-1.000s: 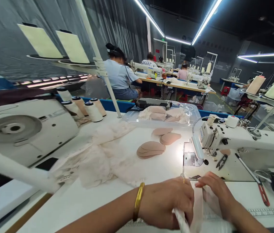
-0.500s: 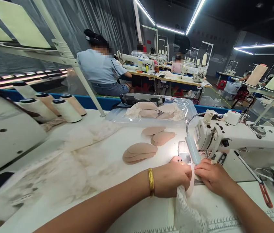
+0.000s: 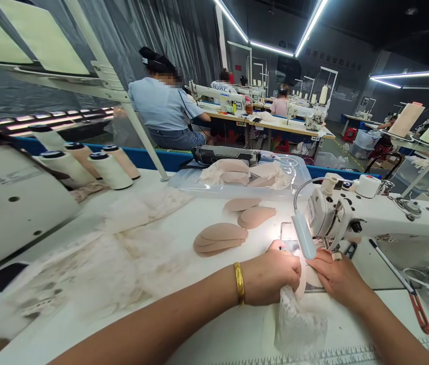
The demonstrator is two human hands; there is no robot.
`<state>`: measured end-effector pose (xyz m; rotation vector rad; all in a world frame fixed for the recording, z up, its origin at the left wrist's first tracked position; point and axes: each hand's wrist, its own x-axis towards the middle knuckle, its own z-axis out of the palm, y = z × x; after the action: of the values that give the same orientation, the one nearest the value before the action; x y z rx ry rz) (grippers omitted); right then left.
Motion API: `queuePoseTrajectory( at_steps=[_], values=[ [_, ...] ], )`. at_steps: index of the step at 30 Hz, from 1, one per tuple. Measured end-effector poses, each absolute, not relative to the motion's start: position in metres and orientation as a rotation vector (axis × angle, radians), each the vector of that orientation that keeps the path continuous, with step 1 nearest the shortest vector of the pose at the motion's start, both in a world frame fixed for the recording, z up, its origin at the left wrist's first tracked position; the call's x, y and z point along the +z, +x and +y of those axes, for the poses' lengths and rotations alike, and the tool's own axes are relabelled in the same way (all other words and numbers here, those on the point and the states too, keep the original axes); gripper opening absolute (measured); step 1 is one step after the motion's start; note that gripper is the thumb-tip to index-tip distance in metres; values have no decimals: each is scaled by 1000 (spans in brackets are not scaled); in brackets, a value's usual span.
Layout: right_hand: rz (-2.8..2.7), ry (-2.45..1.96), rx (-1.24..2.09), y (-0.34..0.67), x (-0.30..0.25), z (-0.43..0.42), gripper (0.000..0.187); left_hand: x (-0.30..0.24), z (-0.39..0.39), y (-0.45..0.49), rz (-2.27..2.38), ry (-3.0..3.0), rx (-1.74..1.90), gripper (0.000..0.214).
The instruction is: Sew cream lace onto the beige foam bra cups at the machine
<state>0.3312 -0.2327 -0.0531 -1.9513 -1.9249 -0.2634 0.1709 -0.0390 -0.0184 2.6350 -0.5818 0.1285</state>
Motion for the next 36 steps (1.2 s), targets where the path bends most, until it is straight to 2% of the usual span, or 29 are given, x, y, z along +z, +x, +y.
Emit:
queuePoseTrajectory(
  at_steps=[9, 18, 25, 30, 36],
  values=[
    [-1954, -1977, -252, 334, -57, -235, 45, -22, -39, 170, -571, 2658, 153, 15],
    [-1875, -1989, -369, 330, -58, -234, 34, -22, -36, 174, -562, 2666, 153, 17],
    [-1910, -1970, -286, 333, -58, -236, 40, -22, -28, 181, -546, 2704, 253, 15],
    [-1963, -1893, -266, 330, -52, -238, 35, -20, -24, 184, -548, 2730, 297, 28],
    [-2173, -1775, -35, 320, -31, -241, 33, -21, -26, 184, -700, 2848, 375, 19]
  ],
)
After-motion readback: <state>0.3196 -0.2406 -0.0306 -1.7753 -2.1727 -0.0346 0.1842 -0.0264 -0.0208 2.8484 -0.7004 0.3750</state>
